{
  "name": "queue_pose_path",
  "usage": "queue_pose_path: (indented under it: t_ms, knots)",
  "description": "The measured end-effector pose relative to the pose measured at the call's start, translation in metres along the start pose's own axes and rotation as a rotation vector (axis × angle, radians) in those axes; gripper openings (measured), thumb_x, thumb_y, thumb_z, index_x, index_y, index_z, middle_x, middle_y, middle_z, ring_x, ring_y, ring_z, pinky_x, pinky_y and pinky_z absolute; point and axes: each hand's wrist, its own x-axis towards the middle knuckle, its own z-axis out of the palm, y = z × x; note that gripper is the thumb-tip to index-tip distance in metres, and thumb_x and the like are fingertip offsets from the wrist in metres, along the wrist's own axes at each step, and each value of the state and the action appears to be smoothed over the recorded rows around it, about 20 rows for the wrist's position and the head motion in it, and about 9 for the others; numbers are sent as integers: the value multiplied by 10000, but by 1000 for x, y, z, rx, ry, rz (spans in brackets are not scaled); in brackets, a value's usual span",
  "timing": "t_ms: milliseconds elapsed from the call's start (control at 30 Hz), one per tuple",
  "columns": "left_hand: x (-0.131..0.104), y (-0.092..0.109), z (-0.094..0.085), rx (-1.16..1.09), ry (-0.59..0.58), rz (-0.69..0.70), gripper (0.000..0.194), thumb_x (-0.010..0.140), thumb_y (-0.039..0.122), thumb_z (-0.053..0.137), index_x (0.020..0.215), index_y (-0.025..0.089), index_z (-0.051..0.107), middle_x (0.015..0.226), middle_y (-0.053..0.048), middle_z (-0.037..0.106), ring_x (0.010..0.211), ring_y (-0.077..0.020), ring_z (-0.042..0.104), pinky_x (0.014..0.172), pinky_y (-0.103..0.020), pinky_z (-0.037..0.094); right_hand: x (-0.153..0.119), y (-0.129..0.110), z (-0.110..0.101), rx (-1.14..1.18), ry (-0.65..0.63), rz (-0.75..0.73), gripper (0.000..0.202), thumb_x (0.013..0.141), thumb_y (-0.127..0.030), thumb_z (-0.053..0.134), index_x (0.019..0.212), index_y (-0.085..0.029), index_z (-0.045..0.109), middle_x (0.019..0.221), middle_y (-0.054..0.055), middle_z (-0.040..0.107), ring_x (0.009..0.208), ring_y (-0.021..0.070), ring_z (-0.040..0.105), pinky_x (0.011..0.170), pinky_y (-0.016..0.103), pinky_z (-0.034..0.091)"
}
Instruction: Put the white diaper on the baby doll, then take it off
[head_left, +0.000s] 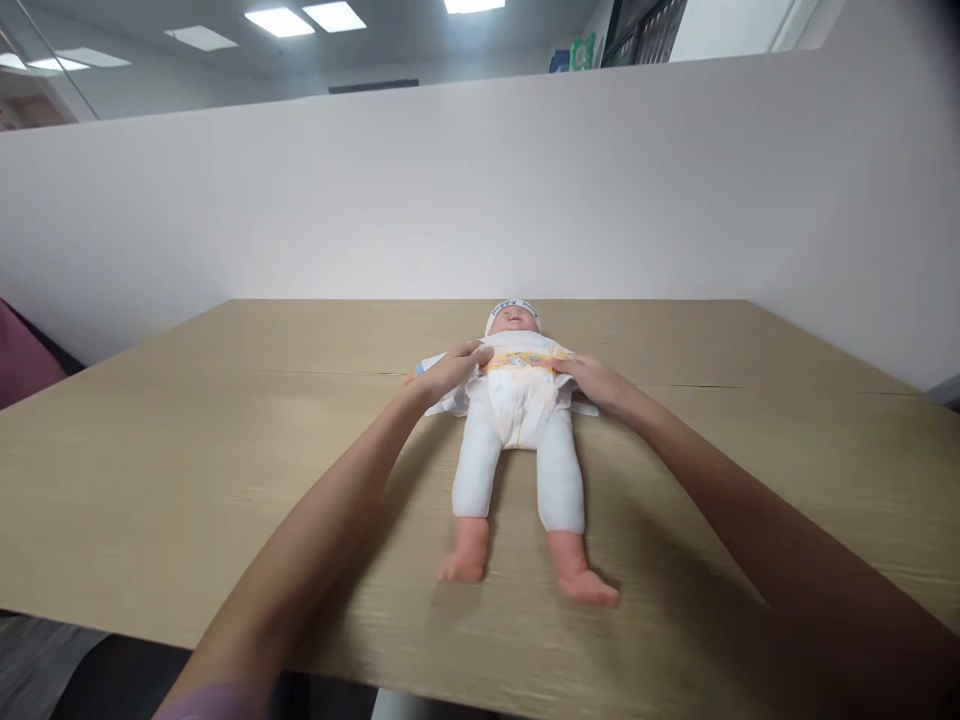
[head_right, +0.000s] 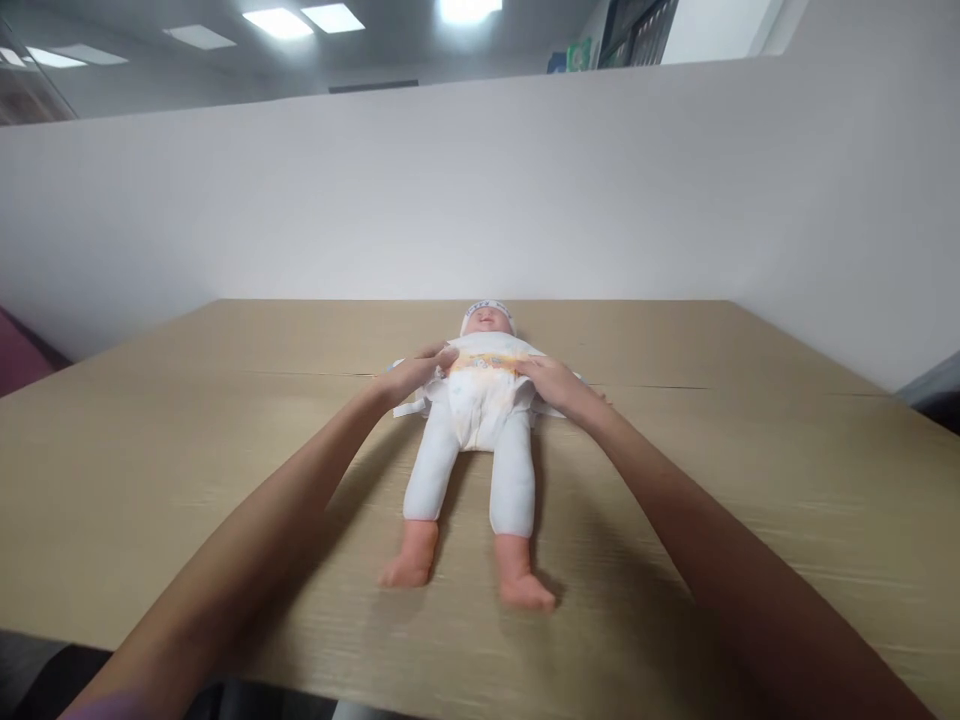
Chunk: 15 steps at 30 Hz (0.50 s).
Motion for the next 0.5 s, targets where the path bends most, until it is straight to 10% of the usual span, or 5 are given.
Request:
queue_pose_path:
  t_ms: [233,500]
  knots:
    - [14,-24,0,-359,-220,-110,446,927,613,759,1056,186,744,1098,-109,786,1033,-264,726,982,-392,560,13,21,-2,265,-102,139,383,744,-542,825,953,-221,831,1101,91,839,1063,304,770,860,357,667]
    - [3,-21,-10,-458,-256,-222,535,784,665,916,870,168,737,888,-84,769,818,-204,711,752,-328,590,-8,10,-7,337,-259,134,461,885,-573,787,1188,-228,826,1354,120,789,1323,373,712,1128,500,622]
